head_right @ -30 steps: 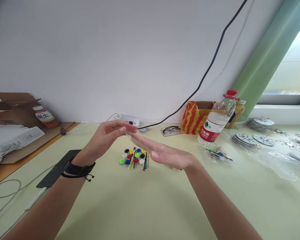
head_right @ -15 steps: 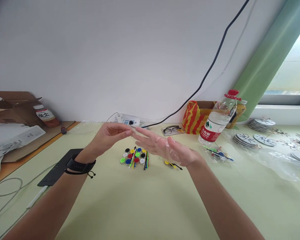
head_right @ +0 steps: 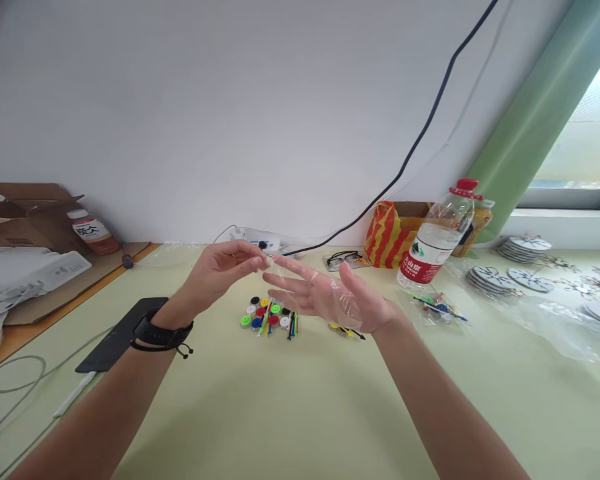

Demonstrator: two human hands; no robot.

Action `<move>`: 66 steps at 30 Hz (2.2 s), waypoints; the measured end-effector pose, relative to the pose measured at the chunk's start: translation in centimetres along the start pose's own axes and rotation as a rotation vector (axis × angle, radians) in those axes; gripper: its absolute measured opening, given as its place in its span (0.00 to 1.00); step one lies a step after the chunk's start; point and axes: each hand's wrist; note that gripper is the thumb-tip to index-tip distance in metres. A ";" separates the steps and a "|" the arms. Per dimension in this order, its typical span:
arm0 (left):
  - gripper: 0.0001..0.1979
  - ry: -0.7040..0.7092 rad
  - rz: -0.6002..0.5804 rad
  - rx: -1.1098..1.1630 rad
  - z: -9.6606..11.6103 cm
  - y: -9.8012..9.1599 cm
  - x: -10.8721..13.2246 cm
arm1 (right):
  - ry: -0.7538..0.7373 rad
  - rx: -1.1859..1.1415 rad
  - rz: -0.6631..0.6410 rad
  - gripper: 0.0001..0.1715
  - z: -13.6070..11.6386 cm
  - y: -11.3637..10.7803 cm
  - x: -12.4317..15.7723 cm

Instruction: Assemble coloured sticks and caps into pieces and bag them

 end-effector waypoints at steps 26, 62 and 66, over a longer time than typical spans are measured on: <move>0.18 0.027 -0.105 -0.005 -0.3 -2.4 0.1 | 0.066 0.253 0.014 0.60 -1.3 -0.1 1.0; 0.43 -0.307 -0.722 -0.235 -3.1 1.1 0.7 | 0.524 1.294 0.658 0.20 1.9 -6.6 4.0; 0.45 -0.337 -0.707 -0.238 -2.9 1.2 0.6 | 0.573 1.315 0.648 0.16 6.0 -8.0 3.4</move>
Point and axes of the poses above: each hand's wrist, its own x-axis away from the middle knuckle, its own y-axis out of the palm, z = x × y, and after that the axes turned 1 degree about -z, right-handed
